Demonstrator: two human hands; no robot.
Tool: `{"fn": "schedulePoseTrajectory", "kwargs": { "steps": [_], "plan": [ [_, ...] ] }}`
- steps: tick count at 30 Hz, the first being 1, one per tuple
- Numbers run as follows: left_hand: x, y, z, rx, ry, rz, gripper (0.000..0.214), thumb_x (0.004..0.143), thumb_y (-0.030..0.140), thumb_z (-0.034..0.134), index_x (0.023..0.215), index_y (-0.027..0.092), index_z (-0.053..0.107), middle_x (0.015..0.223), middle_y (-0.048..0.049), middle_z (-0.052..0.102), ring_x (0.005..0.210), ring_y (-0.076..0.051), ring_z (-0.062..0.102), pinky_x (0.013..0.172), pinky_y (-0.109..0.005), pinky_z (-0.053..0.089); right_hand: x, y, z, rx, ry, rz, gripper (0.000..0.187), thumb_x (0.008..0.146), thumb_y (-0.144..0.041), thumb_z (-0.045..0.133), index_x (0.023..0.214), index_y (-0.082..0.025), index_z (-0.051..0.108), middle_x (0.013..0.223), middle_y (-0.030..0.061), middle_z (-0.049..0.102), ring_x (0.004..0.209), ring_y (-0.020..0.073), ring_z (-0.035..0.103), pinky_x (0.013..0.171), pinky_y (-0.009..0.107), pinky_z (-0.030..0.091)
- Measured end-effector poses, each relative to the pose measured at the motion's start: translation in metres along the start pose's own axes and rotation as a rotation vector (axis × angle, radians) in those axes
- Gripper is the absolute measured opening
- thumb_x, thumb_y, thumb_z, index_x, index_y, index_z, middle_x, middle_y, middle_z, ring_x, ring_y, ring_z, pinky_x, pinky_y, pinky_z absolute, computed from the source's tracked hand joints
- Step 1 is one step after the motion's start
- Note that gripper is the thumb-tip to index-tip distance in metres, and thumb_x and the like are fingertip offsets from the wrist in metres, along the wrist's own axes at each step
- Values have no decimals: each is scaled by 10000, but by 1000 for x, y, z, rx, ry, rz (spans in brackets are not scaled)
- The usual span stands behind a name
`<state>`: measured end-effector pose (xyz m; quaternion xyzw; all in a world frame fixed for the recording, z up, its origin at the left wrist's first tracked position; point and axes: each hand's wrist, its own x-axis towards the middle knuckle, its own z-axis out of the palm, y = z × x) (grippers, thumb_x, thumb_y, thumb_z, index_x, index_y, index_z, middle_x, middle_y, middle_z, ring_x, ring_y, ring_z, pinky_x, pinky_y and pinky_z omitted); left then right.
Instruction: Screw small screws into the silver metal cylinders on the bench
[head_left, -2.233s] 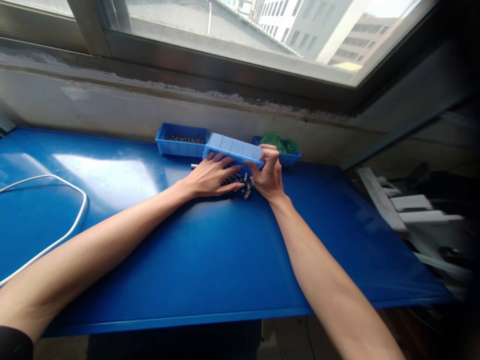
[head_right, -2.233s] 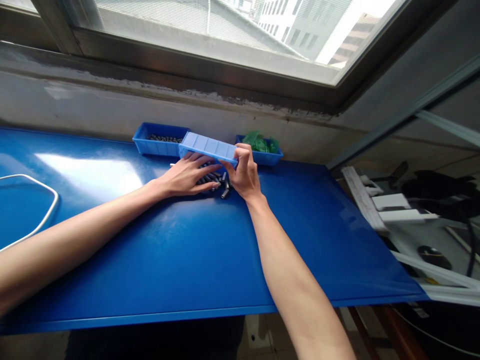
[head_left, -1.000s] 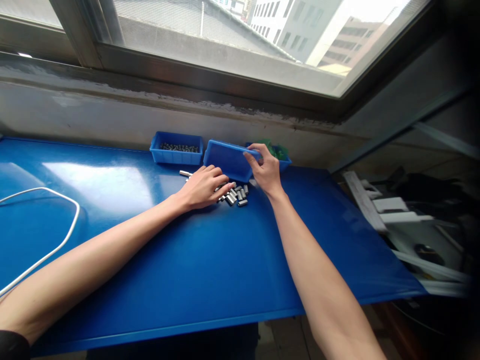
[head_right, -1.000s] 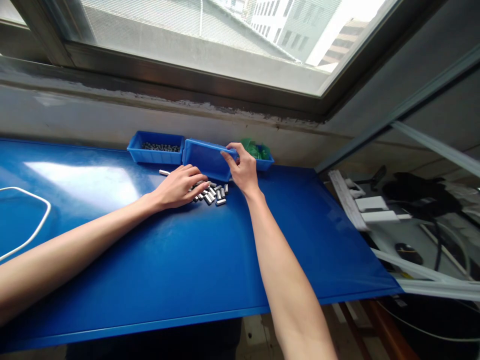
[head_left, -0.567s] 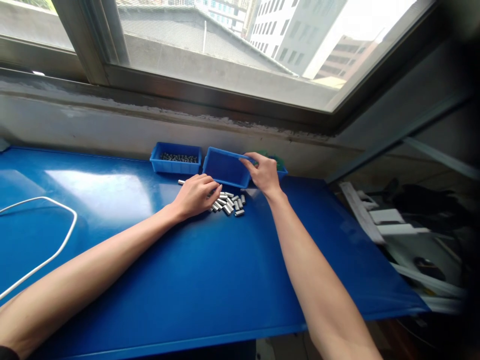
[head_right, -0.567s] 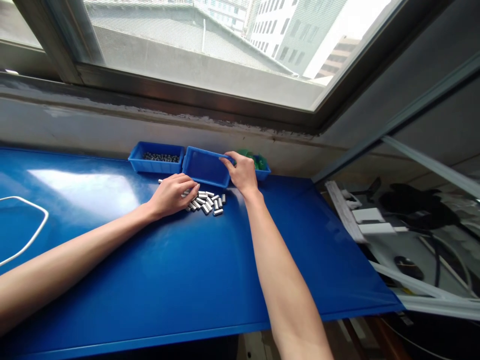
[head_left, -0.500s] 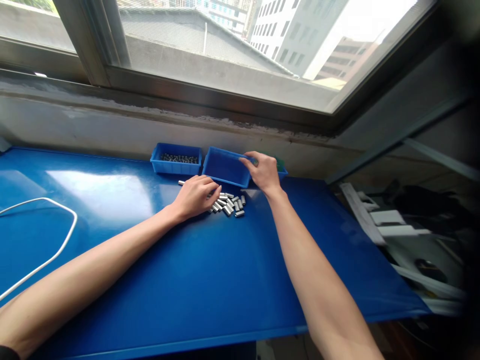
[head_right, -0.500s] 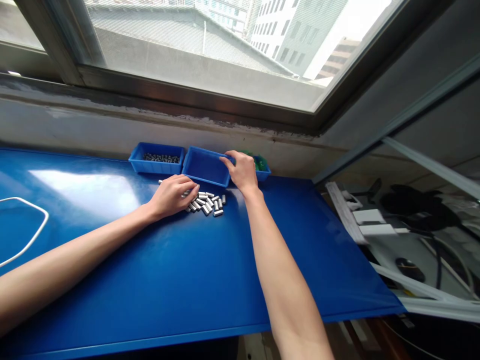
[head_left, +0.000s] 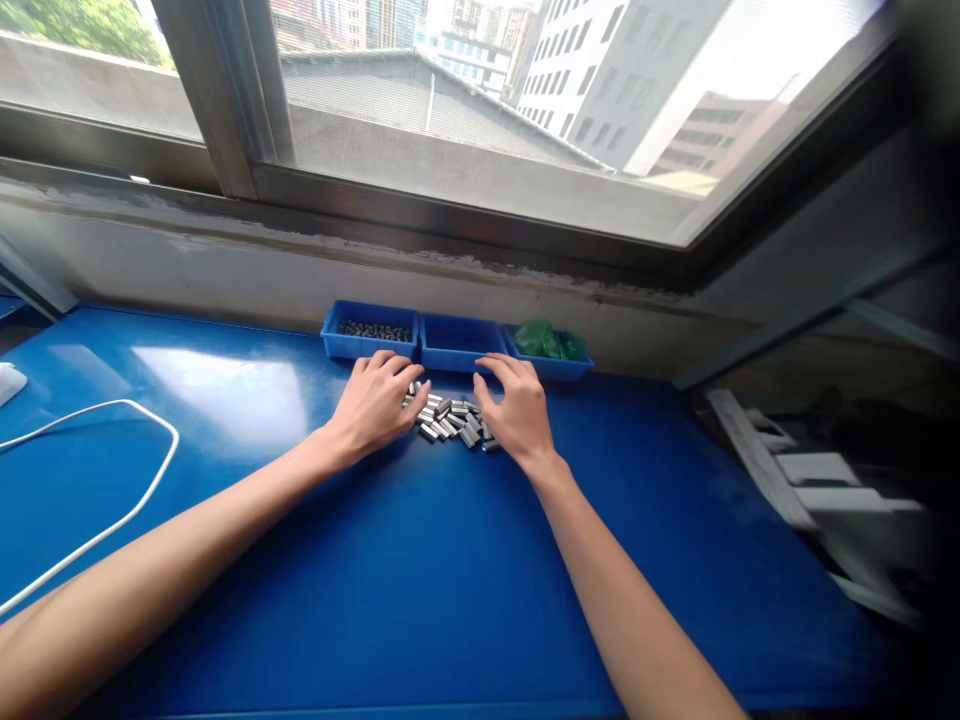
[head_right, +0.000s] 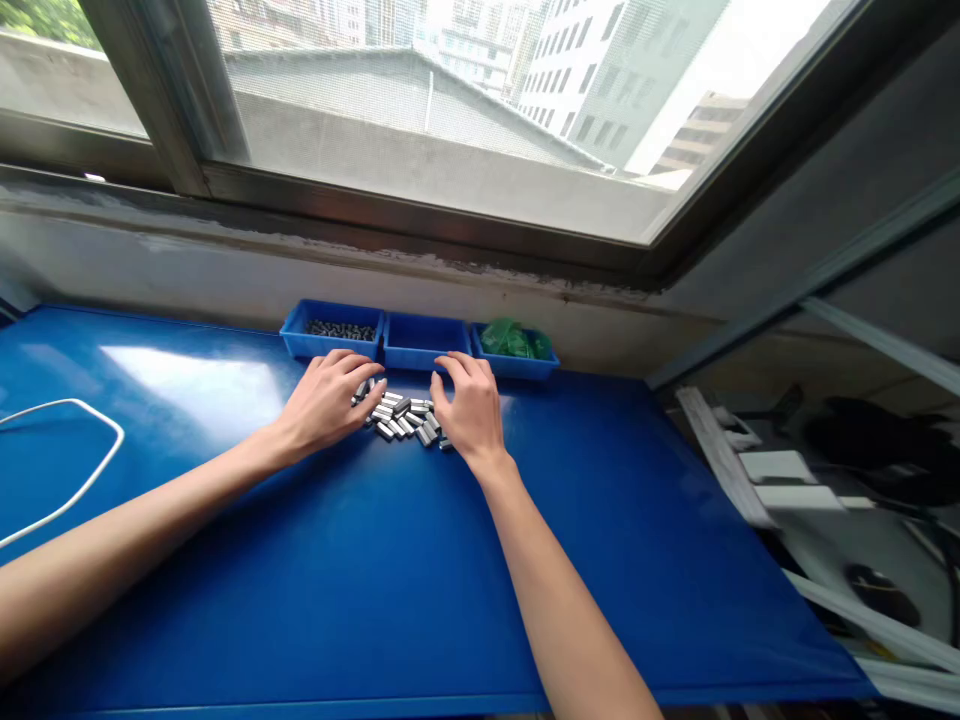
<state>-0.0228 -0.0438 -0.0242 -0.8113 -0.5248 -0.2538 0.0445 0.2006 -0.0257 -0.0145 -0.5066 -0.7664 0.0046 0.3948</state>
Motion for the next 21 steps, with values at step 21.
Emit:
{"fn": "schedulePoseTrajectory", "kwargs": {
  "steps": [21],
  "plan": [
    [6,86,53,-245,-124,-70,517,1056,316,331,1481,71,496,1497,-215,503,1469,-382,376,1233,-577,295,-19,3,23,457,143,591,324,929,-430,469,893,-216,709,984,69,768,939,252,671,884,369,475]
  ]
}}
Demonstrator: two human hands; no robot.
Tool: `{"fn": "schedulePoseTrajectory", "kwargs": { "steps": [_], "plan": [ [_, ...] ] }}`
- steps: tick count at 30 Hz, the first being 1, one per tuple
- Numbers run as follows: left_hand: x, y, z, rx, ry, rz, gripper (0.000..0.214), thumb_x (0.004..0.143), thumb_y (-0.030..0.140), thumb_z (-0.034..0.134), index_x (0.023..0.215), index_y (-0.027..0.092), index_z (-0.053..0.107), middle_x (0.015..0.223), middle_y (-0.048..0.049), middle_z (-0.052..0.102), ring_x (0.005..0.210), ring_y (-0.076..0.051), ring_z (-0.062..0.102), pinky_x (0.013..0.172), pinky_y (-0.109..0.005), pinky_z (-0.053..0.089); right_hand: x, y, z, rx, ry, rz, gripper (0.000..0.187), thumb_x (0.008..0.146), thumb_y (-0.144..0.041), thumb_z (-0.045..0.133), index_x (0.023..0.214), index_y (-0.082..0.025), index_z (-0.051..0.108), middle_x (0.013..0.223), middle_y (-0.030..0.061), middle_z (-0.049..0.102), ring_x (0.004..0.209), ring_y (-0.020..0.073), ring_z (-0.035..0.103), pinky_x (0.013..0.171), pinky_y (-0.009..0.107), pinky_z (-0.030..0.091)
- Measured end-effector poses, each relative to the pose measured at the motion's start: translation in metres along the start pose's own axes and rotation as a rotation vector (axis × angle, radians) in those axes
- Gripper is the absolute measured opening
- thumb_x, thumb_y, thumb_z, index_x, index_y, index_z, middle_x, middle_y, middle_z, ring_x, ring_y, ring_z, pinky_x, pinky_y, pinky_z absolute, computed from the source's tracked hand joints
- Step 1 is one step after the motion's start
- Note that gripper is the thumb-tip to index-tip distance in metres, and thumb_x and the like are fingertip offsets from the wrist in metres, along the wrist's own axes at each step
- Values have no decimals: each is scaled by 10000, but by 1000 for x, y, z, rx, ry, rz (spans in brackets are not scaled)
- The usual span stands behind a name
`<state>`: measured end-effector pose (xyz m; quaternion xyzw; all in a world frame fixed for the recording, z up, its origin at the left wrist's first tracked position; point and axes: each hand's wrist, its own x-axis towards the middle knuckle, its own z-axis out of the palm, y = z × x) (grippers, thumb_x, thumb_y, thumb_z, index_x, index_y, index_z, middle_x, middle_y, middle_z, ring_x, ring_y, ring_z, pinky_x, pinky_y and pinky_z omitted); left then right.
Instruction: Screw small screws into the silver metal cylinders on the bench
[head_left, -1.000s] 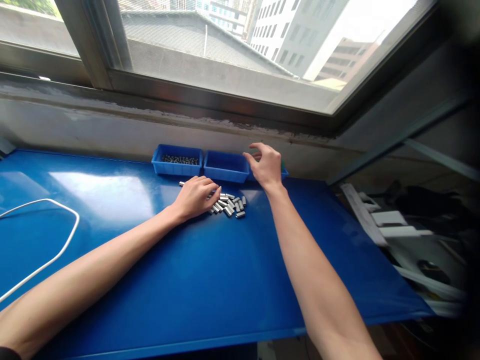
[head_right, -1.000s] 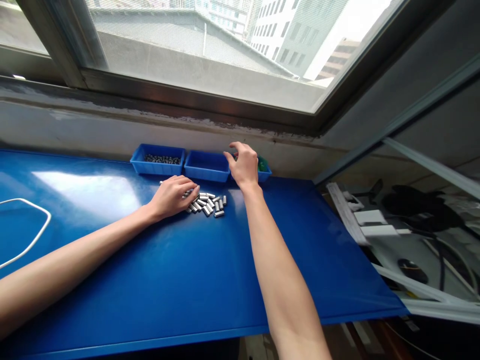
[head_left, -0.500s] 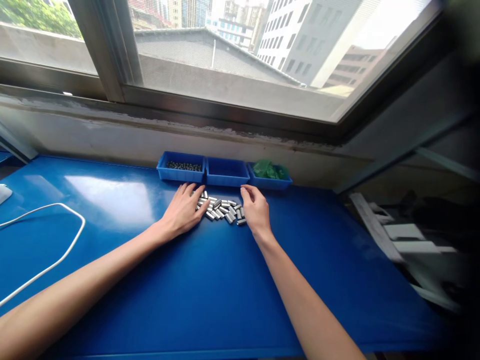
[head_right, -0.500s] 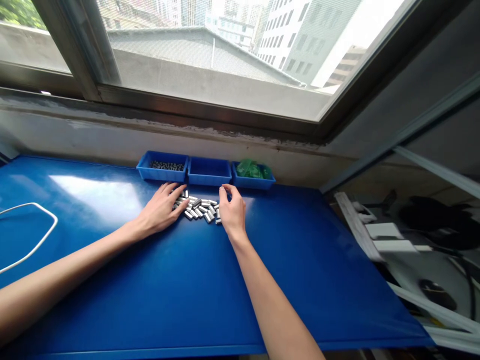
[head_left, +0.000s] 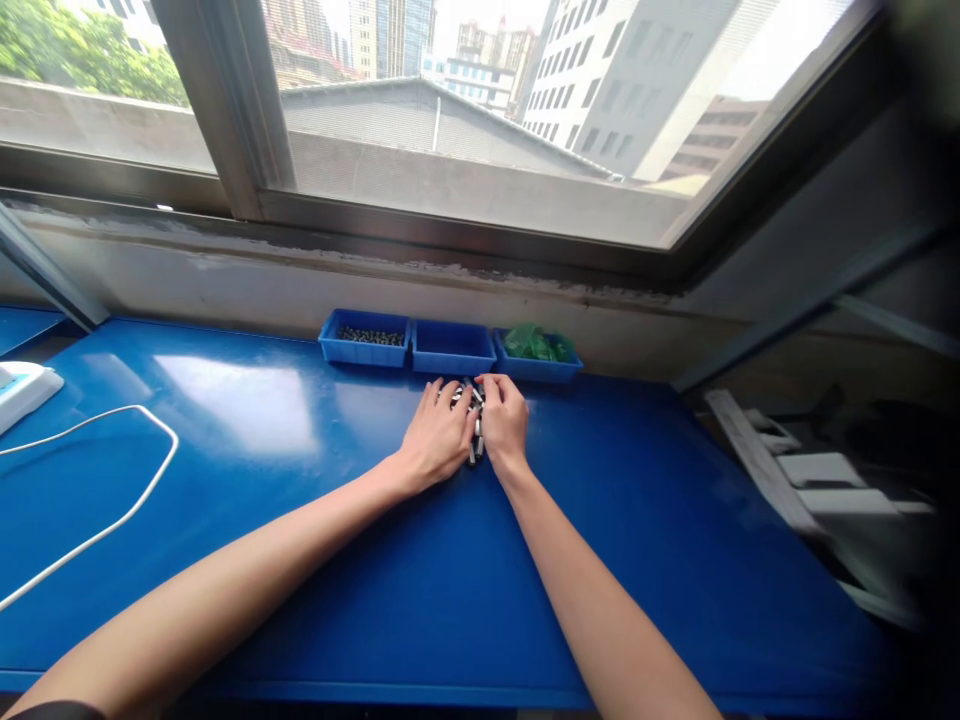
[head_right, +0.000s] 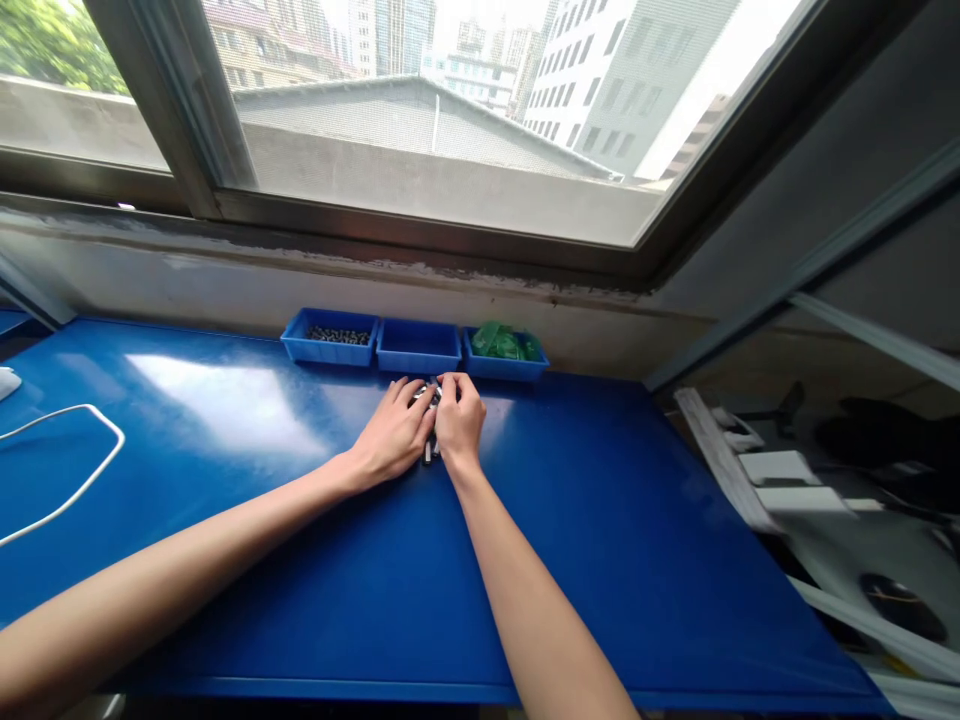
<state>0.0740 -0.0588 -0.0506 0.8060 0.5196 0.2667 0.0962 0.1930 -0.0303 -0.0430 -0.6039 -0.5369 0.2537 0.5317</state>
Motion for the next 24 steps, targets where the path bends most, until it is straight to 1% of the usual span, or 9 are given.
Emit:
{"fn": "schedulePoseTrajectory", "kwargs": {
  "steps": [3,7,10,12,15,17,19,22,24],
  "plan": [
    [5,-6,-3,-128,50,47,460,1055,301,349,1429,139,563,1451,-170,558,1440,-331,431,1226,-553,332,3,4,-1,40,-39,-36,315,931,-445,498,921,-217,715,1019,66,771,967,250,681,884,361,480],
    [-7,-32,-29,-305,153,40,377,1028,328,457,1260,134,682,1334,-154,642,1314,-278,556,1156,-426,444,3,3,-5,52,-74,-94,320,952,-461,516,956,-213,719,1055,69,767,1011,255,686,912,375,490],
    [-23,-58,-53,-398,180,-27,290,1004,309,494,1078,166,735,1143,-108,721,1051,-222,687,973,-350,542,1,-11,-8,-45,-117,-232,262,956,-426,562,1009,-227,724,1125,60,758,1065,250,682,976,391,486],
    [-30,-74,-65,-487,235,-128,262,981,330,529,992,175,740,1001,-78,740,850,-179,707,772,-282,561,1,-27,-3,-117,-198,-354,213,952,-379,583,1002,-229,727,1093,58,761,1042,245,685,973,392,501],
    [-31,-87,-72,-687,300,-297,268,966,359,537,991,171,727,837,-40,723,685,-145,696,628,-236,533,8,-52,17,-299,-292,-590,197,931,-281,605,1069,-213,728,1115,84,752,1140,270,638,1030,421,486],
    [-28,-91,-73,-761,331,-371,264,944,362,552,963,164,726,781,-31,706,654,-143,693,588,-223,525,17,-64,38,-467,-342,-731,313,915,-248,619,1211,-183,697,1301,128,691,1286,314,550,1103,478,436],
    [-24,-93,-72,-799,368,-445,261,932,354,550,919,159,723,756,-26,700,605,-132,677,573,-220,525,30,-70,60,-641,-438,-805,391,905,-250,640,1282,-152,670,1426,161,614,1392,369,452,1131,536,397],
    [-21,-94,-69,-803,384,-481,250,925,317,532,865,158,716,718,-20,694,577,-134,671,583,-228,528,47,-70,88,-777,-589,-822,269,909,-219,636,1152,-149,729,1245,143,721,1392,381,454,1120,528,394],
    [-21,-96,-66,-778,372,-459,264,933,316,522,840,158,712,697,-23,694,591,-148,679,599,-243,528,53,-68,99,-778,-614,-777,191,915,-195,620,1052,-162,750,1126,141,749,1231,324,593,1034,454,459]
  ]
}}
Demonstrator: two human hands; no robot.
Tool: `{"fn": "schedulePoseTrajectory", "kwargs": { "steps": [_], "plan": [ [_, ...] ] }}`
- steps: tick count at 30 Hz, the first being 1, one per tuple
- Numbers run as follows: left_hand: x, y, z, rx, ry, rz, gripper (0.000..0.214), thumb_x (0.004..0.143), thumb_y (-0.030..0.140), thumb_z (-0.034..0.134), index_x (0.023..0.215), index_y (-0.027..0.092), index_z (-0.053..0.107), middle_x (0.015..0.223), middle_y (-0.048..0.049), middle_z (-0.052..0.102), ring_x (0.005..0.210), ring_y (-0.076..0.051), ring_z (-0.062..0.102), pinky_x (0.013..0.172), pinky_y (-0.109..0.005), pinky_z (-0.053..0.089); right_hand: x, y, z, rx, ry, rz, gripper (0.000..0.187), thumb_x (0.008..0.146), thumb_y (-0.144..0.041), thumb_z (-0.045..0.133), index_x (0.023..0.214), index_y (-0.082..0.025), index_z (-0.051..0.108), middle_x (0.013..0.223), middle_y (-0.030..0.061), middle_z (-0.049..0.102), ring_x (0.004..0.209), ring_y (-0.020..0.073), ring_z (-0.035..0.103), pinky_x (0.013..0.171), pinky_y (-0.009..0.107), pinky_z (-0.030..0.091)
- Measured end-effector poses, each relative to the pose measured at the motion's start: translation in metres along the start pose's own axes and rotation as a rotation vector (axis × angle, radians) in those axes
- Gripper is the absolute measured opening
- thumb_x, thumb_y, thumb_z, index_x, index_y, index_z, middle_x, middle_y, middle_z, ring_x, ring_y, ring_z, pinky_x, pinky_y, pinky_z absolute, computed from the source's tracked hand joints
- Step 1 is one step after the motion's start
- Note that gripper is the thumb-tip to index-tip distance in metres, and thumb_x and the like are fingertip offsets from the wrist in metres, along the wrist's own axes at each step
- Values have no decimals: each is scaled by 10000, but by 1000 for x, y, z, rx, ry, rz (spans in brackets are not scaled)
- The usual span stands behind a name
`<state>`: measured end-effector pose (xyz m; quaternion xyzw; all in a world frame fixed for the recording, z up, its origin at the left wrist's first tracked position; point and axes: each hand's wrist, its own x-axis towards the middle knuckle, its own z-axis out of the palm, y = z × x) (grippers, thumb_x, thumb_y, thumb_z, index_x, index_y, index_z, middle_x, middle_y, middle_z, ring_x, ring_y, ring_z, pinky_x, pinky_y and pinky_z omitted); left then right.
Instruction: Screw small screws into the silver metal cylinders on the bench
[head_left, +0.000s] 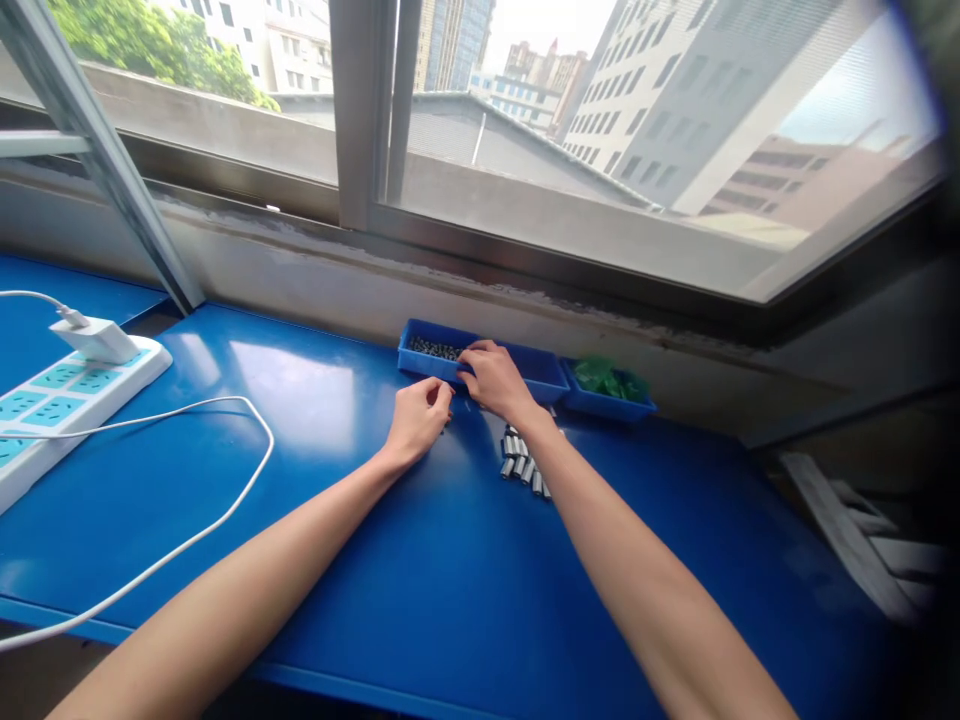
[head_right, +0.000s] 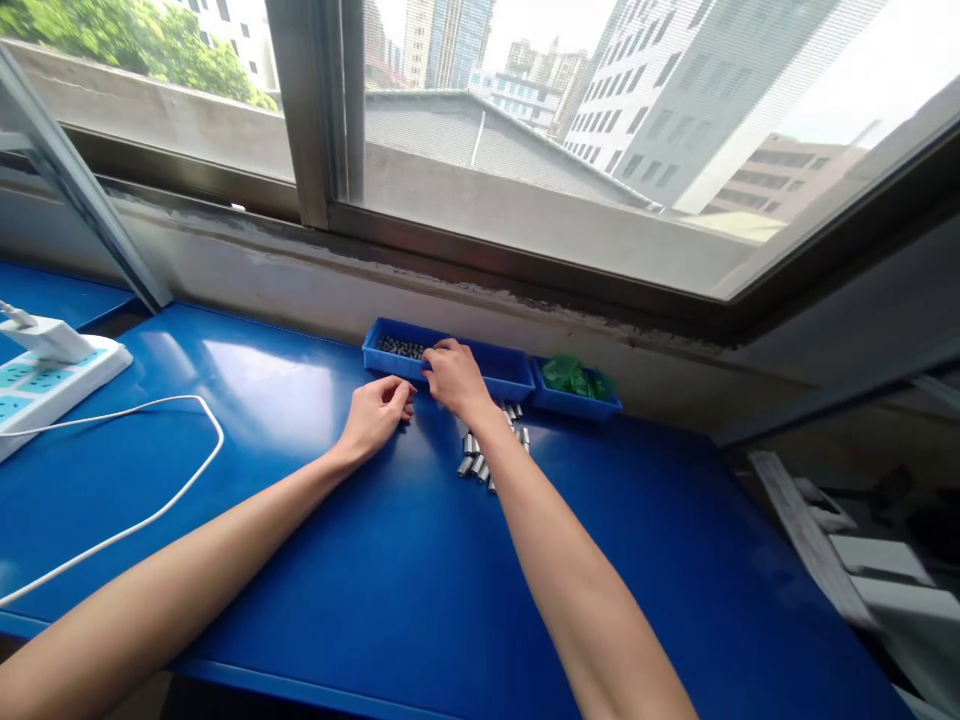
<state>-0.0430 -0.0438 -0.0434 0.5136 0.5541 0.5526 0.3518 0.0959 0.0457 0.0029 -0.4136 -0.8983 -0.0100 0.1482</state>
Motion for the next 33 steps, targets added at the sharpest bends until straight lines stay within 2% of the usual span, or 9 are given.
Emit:
{"fn": "schedulePoseTrajectory", "kwargs": {
  "steps": [3,7,9,12,14,21,25,31,33],
  "plan": [
    [-2,-3,1,31,-24,42,398,985,418,474,791,158,703,702,-42,704,627,-171,677,634,-276,528,1,-1,4,72,56,30,154,912,-246,635,987,-195,760,1013,118,761,998,282,675,942,419,498],
    [-4,4,-2,73,-116,102,573,1006,582,415,750,158,703,764,-66,728,732,-208,678,730,-317,528,-15,-8,-8,173,245,49,146,895,-277,642,954,-227,766,992,94,769,997,291,680,941,435,507],
    [-4,9,-4,41,-206,128,530,983,616,468,909,165,737,892,-65,760,857,-229,697,825,-331,528,-27,-14,-22,232,320,70,140,890,-306,654,938,-246,771,976,76,776,997,288,688,970,453,501],
    [-1,11,-6,-289,-273,60,577,906,625,615,1277,185,652,1210,-91,732,1147,-264,671,961,-348,532,-48,-22,-42,314,341,67,139,872,-317,678,938,-252,781,985,66,782,1003,289,696,975,465,512],
    [0,10,-5,-476,-286,50,649,863,614,679,1330,167,624,1290,-118,697,1222,-286,642,1038,-399,516,-63,-26,-49,385,338,45,141,868,-343,696,927,-253,786,1003,63,783,1006,287,706,966,458,530],
    [-9,7,0,-575,-357,30,614,743,457,850,1237,144,665,1259,-135,704,1154,-299,672,1084,-464,494,-113,-20,-35,603,326,-29,209,901,-358,704,1079,-254,743,1159,55,767,1125,249,703,1028,417,540],
    [-10,5,1,-543,-284,9,551,728,382,872,1185,160,660,1210,-109,708,1092,-256,678,1029,-418,526,-135,-1,-24,535,499,198,286,982,-395,567,1198,-245,681,1257,91,723,1203,262,661,1070,461,501],
    [-6,5,-6,-325,-235,20,504,699,443,875,1054,145,676,1071,-93,730,943,-233,683,923,-381,558,-147,5,-14,228,141,47,756,809,-606,737,1455,-261,550,1552,124,513,1447,375,438,1194,598,335],
    [-7,8,-7,-249,-255,21,516,683,460,880,1044,148,685,1059,-95,733,925,-236,681,898,-379,564,-145,2,-10,184,88,38,803,798,-648,726,1477,-265,535,1583,124,475,1475,400,393,1195,632,311]
  ]
}}
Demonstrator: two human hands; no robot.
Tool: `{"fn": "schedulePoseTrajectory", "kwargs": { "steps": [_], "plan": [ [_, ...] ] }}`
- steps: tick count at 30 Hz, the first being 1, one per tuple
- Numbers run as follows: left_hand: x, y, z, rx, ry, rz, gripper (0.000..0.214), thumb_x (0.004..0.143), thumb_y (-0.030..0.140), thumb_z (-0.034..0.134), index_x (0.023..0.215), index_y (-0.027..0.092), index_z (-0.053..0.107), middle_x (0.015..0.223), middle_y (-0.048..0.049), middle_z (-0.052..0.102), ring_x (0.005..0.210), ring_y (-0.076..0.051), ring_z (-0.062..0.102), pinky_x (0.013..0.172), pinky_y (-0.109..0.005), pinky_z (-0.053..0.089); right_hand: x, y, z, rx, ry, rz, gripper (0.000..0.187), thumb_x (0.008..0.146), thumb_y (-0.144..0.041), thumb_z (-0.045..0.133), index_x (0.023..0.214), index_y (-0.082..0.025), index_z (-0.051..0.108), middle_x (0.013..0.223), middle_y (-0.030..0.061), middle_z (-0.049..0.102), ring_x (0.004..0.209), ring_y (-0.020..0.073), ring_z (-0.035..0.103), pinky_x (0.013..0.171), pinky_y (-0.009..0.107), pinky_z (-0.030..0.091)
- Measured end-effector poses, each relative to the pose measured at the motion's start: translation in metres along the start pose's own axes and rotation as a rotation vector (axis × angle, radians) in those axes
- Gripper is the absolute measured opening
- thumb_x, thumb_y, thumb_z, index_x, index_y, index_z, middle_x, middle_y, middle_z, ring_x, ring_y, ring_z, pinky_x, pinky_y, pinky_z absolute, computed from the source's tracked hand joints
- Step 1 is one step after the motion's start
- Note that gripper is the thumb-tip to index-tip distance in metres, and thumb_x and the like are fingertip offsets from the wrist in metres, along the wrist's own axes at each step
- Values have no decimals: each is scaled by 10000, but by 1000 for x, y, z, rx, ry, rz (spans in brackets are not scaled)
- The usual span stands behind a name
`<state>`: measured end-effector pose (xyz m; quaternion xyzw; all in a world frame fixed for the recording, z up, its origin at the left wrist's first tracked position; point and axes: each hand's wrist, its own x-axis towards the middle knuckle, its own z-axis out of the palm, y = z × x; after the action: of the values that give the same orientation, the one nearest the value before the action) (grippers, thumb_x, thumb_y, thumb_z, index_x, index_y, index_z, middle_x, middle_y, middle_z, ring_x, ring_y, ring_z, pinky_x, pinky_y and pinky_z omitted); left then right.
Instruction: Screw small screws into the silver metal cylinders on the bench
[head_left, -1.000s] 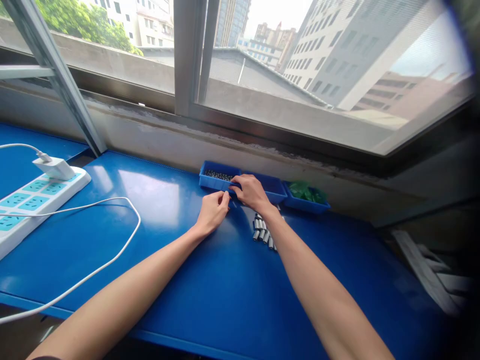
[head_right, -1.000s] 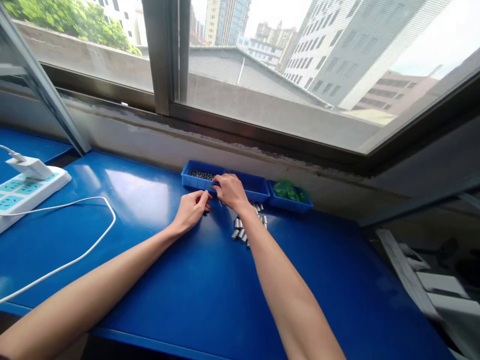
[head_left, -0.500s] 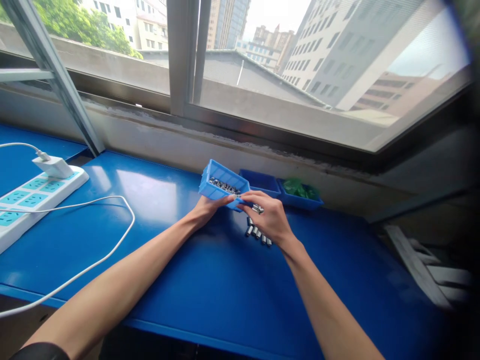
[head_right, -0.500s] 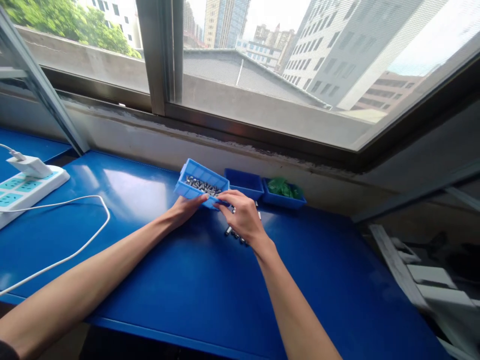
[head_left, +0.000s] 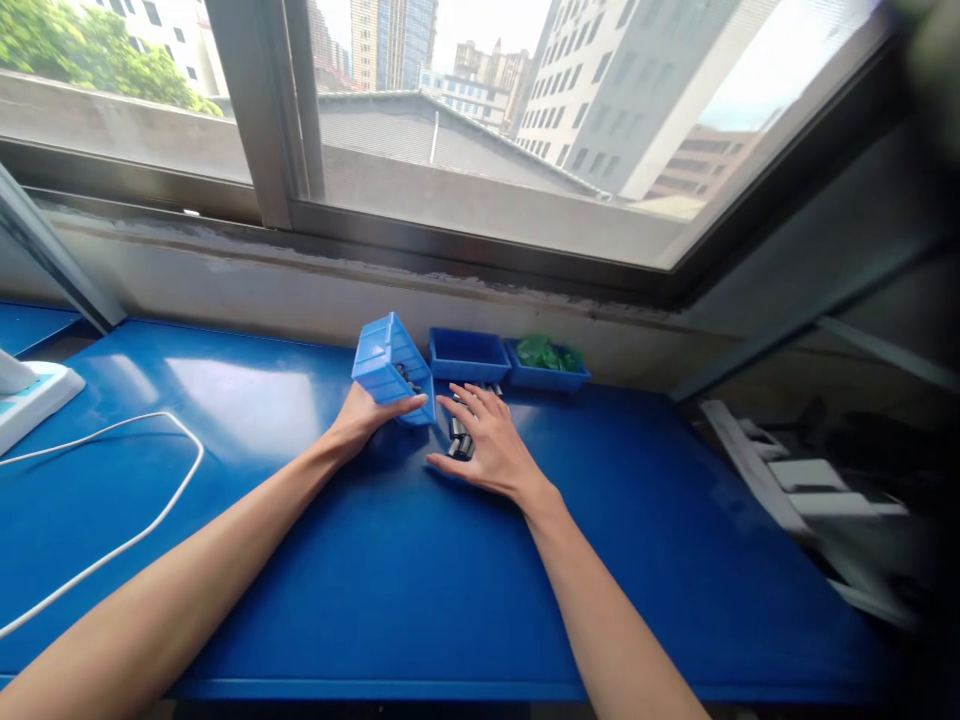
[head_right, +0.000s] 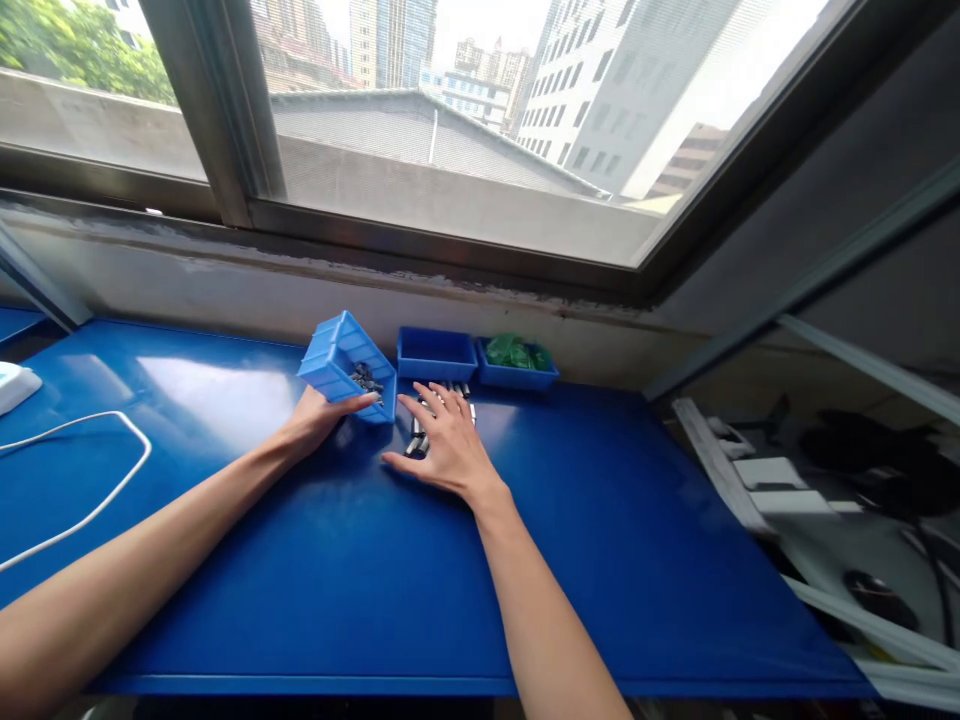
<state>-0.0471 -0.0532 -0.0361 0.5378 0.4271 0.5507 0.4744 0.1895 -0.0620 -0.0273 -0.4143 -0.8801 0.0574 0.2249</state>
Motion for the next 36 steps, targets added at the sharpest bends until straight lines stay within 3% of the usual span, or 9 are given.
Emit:
{"fn": "schedulePoseTrajectory", "kwargs": {
  "steps": [4,7,12,16,23,26,29,36],
  "plan": [
    [-2,7,3,110,-75,13,540,669,467,888,1058,151,685,1043,-92,732,924,-241,680,883,-380,568,4,3,9,-42,25,33,482,917,-506,636,1314,-236,676,1486,121,587,1452,378,436,1187,626,320],
    [-2,14,7,159,-139,15,574,670,462,892,1094,148,666,1046,-93,728,943,-245,681,886,-378,567,5,10,14,7,101,92,348,934,-369,611,1232,-223,718,1415,104,649,1411,339,492,1172,576,371],
    [0,21,16,174,-210,56,708,661,436,906,1226,131,607,1121,-122,714,1047,-273,672,949,-399,543,5,15,15,169,218,195,331,927,-276,573,1212,-202,726,1365,104,682,1363,301,545,1182,532,388],
    [2,19,24,183,-194,85,833,665,450,905,1355,149,547,1154,-120,707,1063,-277,676,949,-395,547,7,16,14,253,282,224,331,968,-297,500,1188,-213,733,1322,101,705,1327,279,571,1184,514,387],
    [14,10,38,353,-155,222,1212,614,489,920,1617,257,281,1400,-157,543,1264,-353,574,1066,-482,487,8,18,13,350,350,244,364,1011,-395,426,1093,-230,741,1209,96,742,1191,272,632,1074,457,469],
    [19,8,41,413,-168,192,1233,646,521,891,1644,274,211,1428,-171,488,1303,-368,543,1085,-507,470,8,18,13,324,337,241,396,1026,-427,389,997,-232,733,1102,98,754,1106,274,648,993,435,500],
    [19,7,39,366,-202,169,1214,677,510,877,1649,270,191,1437,-171,501,1284,-350,569,1079,-486,482,8,17,13,298,307,203,401,1038,-395,363,957,-239,723,1108,91,754,1118,263,642,1006,424,488],
    [13,9,25,201,-181,87,1189,667,442,905,1638,265,243,1458,-147,573,1263,-333,595,1055,-456,508,9,16,14,237,305,194,398,1051,-368,370,1064,-214,737,1197,88,748,1192,258,622,1104,440,423]
  ]
}}
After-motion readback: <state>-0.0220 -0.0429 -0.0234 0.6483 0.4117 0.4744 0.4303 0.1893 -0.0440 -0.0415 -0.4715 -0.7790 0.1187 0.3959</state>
